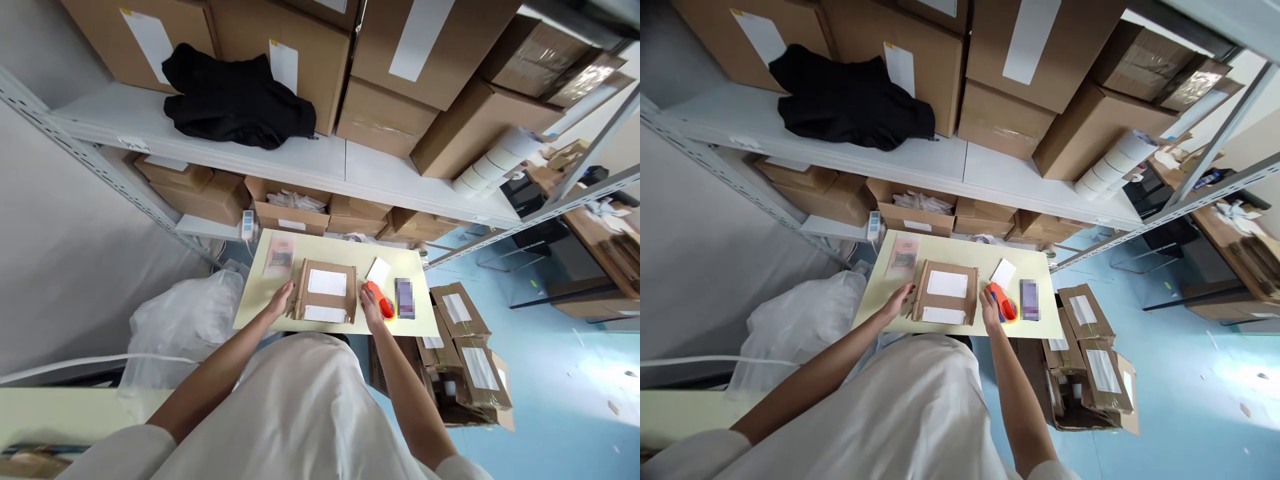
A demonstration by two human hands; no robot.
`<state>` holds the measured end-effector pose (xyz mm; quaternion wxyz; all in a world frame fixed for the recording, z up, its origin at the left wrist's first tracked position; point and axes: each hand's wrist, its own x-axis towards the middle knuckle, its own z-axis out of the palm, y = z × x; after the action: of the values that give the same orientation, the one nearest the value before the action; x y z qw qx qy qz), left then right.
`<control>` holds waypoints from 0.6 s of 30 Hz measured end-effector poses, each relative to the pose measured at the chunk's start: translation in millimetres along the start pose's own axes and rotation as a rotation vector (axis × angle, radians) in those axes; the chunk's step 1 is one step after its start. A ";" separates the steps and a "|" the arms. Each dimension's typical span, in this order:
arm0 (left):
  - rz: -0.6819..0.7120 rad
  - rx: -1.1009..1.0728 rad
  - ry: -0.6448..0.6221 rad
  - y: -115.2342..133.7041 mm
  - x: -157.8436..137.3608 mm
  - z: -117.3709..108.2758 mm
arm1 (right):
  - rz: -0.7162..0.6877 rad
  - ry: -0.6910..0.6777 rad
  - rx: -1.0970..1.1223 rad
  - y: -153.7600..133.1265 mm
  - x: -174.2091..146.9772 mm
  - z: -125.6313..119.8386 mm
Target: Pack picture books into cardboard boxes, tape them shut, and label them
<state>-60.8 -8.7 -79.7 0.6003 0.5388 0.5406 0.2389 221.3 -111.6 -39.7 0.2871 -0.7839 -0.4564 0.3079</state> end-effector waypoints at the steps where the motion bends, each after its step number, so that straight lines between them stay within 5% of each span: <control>1: -0.019 -0.001 -0.008 -7.4 -3.3 -1.2 | 0.031 -0.014 0.016 7.1 -7.2 0.3; 6: -0.029 -0.143 -0.119 -16.8 -17.5 7.7 | 0.157 -0.171 0.176 13.0 -32.6 9.9; 12: 0.274 -0.069 -0.030 29.4 -20.0 -1.1 | 0.102 -0.135 0.412 -22.2 -23.6 -8.1; 18: 0.036 0.150 -0.026 58.7 -9.4 -5.4 | 0.113 -0.099 0.350 -50.2 -11.2 -14.5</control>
<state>-51.2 3.2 -22.0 0.5610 0.5949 0.5393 0.2017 200.6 -103.1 8.8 0.3784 -0.7302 -0.3648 0.4365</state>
